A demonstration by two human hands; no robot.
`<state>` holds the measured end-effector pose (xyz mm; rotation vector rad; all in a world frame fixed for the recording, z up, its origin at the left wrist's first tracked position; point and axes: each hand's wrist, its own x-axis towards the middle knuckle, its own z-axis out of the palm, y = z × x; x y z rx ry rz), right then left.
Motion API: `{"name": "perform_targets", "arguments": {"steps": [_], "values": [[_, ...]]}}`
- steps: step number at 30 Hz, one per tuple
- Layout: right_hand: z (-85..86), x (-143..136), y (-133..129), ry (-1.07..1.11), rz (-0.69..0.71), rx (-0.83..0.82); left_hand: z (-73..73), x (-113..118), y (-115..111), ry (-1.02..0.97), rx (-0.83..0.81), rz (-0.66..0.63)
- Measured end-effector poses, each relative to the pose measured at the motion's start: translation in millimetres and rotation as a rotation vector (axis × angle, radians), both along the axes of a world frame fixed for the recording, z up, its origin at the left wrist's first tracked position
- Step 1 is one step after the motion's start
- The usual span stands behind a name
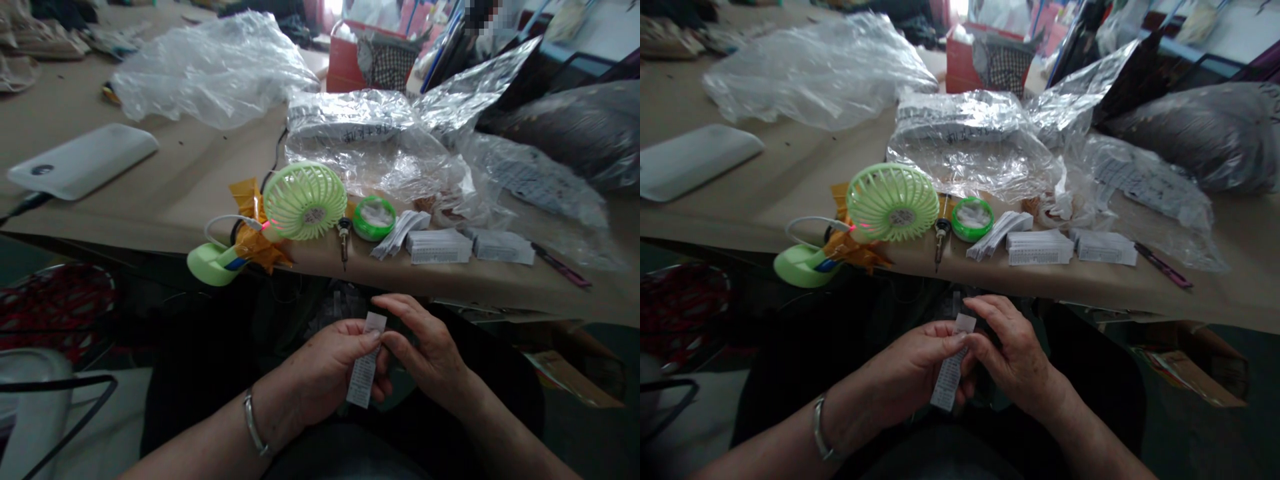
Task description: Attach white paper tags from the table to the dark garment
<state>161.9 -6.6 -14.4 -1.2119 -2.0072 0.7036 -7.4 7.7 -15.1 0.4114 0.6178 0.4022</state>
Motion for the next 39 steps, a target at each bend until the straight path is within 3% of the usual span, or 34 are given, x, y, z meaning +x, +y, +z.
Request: {"name": "perform_targets", "arguments": {"steps": [4,6,11,14,19,22,27,32,39], "values": [[-0.8,-4,-1,0.019,0.029,-0.04,-0.8,-2,0,0.021,0.008,0.024],[-2.2,-6,-1,0.087,-0.029,-0.108,0.2,-4,1,0.013,0.012,0.039],[-3.5,-12,6,0.451,-0.202,-0.5,3.5,-5,2,0.048,0.087,0.068],[-4.9,-18,10,0.624,-0.168,-0.69,4.1,-5,1,0.099,0.15,0.081],[-12.8,-28,15,0.781,-0.101,-0.799,6.6,-6,3,0.195,0.219,0.09],[-13.2,-34,21,0.758,-0.1,-0.775,7.4,-9,7,0.309,0.352,0.12],[-3.6,-43,33,0.537,-0.222,-0.519,7.5,-20,16,0.477,0.654,0.261],[1.5,-50,42,0.418,-0.256,-0.38,12.6,-26,25,0.678,0.781,0.391],[6.0,-54,50,0.347,-0.265,-0.255,11.6,-28,35,0.782,0.94,0.452]]}}
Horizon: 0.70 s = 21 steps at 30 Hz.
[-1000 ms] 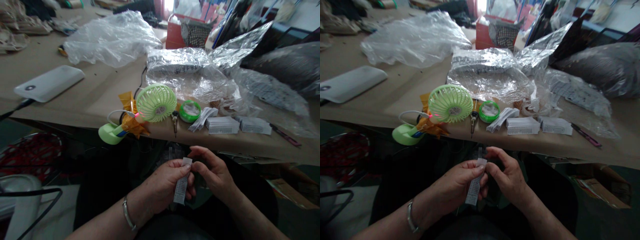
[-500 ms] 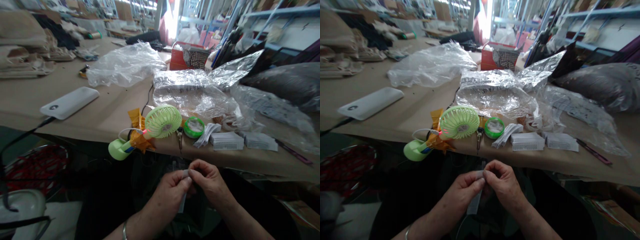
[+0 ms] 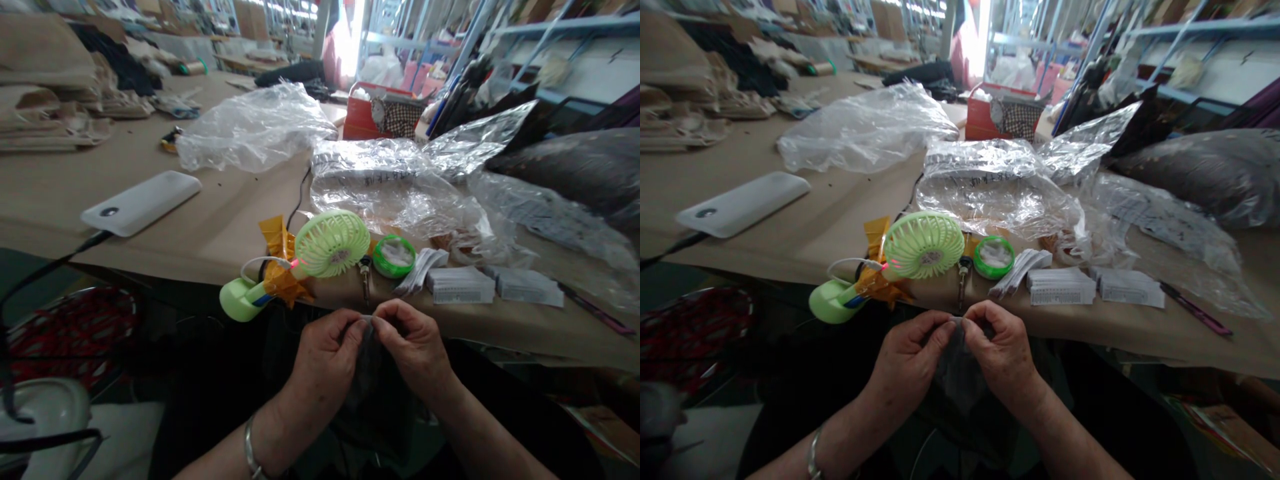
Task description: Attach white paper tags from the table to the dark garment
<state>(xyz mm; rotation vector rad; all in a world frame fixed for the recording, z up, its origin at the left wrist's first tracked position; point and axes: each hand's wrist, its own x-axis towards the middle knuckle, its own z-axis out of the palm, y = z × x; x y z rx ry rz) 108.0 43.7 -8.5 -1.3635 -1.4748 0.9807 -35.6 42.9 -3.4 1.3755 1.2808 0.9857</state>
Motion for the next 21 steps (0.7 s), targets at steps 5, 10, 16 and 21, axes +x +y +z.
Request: {"name": "perform_targets", "arguments": {"steps": [5,10,16,21], "values": [[-1.5,0.1,3.6,-0.072,0.005,0.054,0.1,-0.1,3.3,0.061,0.034,0.002],[-3.8,1.1,5.3,-0.083,-0.008,0.066,-1.7,0.5,5.9,0.081,0.053,0.003],[-5.3,2.2,6.4,-0.082,-0.007,0.081,-1.7,1.9,8.4,0.066,0.047,0.033],[-6.9,1.8,7.9,-0.079,0.001,0.092,-2.9,2.1,10.4,0.067,0.044,0.039]]}}
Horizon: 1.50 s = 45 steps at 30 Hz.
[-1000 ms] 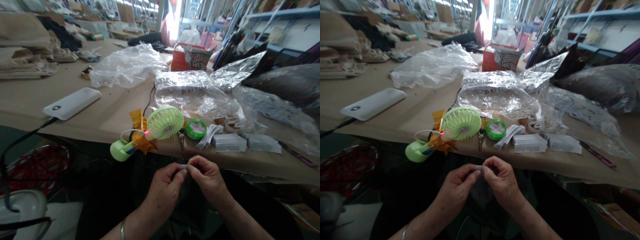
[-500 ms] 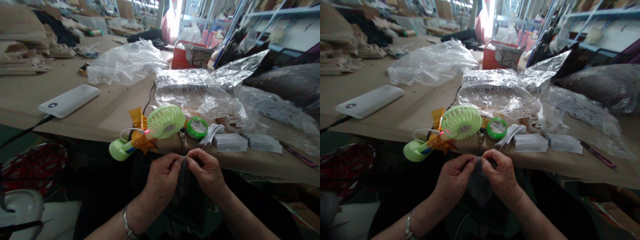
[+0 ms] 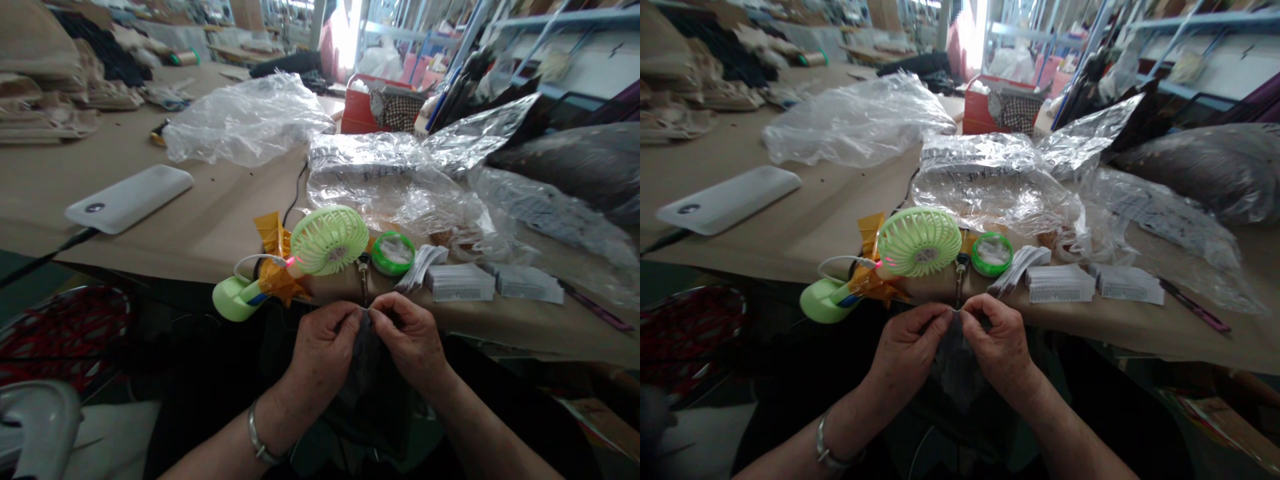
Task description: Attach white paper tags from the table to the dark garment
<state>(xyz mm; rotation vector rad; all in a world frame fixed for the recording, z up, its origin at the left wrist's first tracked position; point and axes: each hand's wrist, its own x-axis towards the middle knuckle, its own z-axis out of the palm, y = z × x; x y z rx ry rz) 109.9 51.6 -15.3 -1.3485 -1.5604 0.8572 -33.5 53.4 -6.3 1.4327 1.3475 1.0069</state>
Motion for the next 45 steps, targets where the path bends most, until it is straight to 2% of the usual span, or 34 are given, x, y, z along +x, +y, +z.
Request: {"name": "perform_targets", "arguments": {"steps": [8,15,22,24,26,29,31,34,37,40,45], "values": [[-1.3,-2,0,0.004,-0.027,0.03,-0.5,0,0,-0.044,-0.019,0.002],[-1.5,1,-5,0.13,0.001,-0.057,6.1,1,-8,-0.202,-0.151,-0.026],[2.1,4,-13,0.123,0.026,-0.072,9.6,2,-10,-0.231,-0.202,-0.012],[3.9,10,-18,0.034,0.029,-0.004,7.4,2,-12,-0.233,-0.221,-0.006],[5.5,23,-22,-0.119,0.005,0.136,1.3,1,-12,-0.198,-0.231,-0.009],[6.9,47,-21,-0.408,-0.101,0.403,-15.3,0,-13,-0.094,-0.236,-0.035],[7.2,60,-16,-0.584,-0.191,0.519,-27.6,0,-13,-0.029,-0.234,-0.026],[7.4,69,-5,-0.754,-0.288,0.545,-40.2,1,-17,0.021,-0.24,-0.065],[7.8,65,3,-0.836,-0.329,0.506,-44.0,1,-23,0.016,-0.257,-0.141],[7.4,57,6,-0.873,-0.334,0.488,-44.9,1,-26,0.039,-0.266,-0.15],[3.9,53,7,-0.862,-0.36,0.549,-47.6,3,-26,0.054,-0.283,-0.144]]}}
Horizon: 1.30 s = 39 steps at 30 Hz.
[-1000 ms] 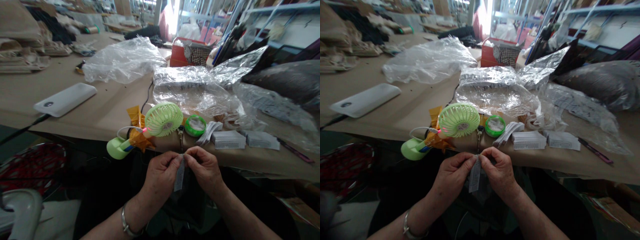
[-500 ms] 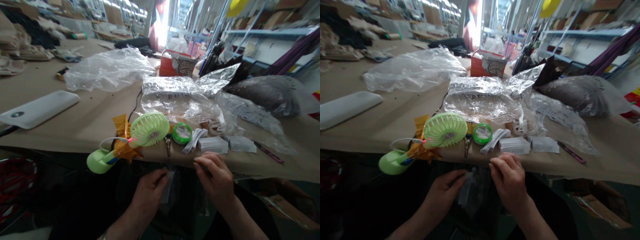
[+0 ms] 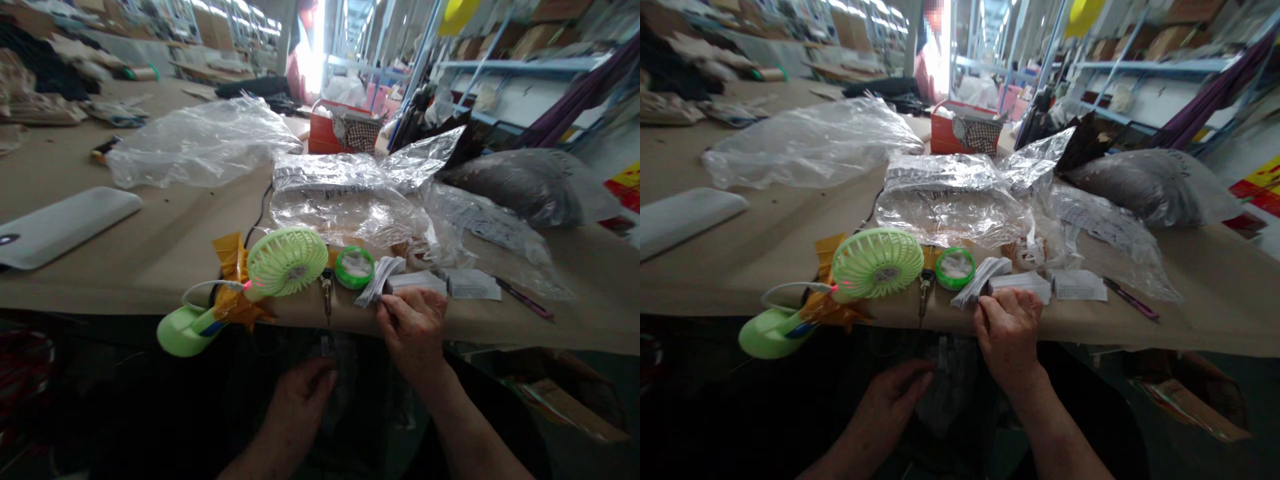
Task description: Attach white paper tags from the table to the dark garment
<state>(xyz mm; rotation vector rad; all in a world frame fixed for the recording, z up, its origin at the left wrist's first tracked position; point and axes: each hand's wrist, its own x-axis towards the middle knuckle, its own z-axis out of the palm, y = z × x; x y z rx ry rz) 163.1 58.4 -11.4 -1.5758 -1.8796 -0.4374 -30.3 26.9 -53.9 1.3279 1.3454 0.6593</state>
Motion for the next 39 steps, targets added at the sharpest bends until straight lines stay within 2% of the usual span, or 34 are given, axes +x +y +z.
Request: {"name": "perform_targets", "arguments": {"steps": [7,10,15,20,24,27,33,36,39], "values": [[-3.1,-1,-5,0.1,0.037,0.053,2.1,5,0,-0.064,0.014,-0.03],[-3.0,-1,-8,0.132,0.069,0.015,5.6,10,2,-0.09,0.045,-0.044],[-1.3,0,-11,0.147,0.1,-0.048,23.2,22,6,-0.137,0.057,-0.084],[-2.1,1,-13,0.153,0.11,0.002,41.8,35,13,-0.246,0.048,-0.075],[-1.6,4,-15,0.177,0.142,0.099,48.9,48,21,-0.448,-0.043,-0.063],[2.2,6,-20,0.184,0.167,0.111,52.5,56,26,-0.58,-0.115,-0.052],[11.0,-1,-42,0.167,0.304,0.017,56.3,61,27,-0.74,-0.325,-0.026],[10.1,-6,-55,0.161,0.411,-0.051,55.3,62,25,-0.783,-0.414,-0.006],[7.3,0,-60,0.148,0.492,-0.099,54.2,63,23,-0.792,-0.447,0.041]]}}
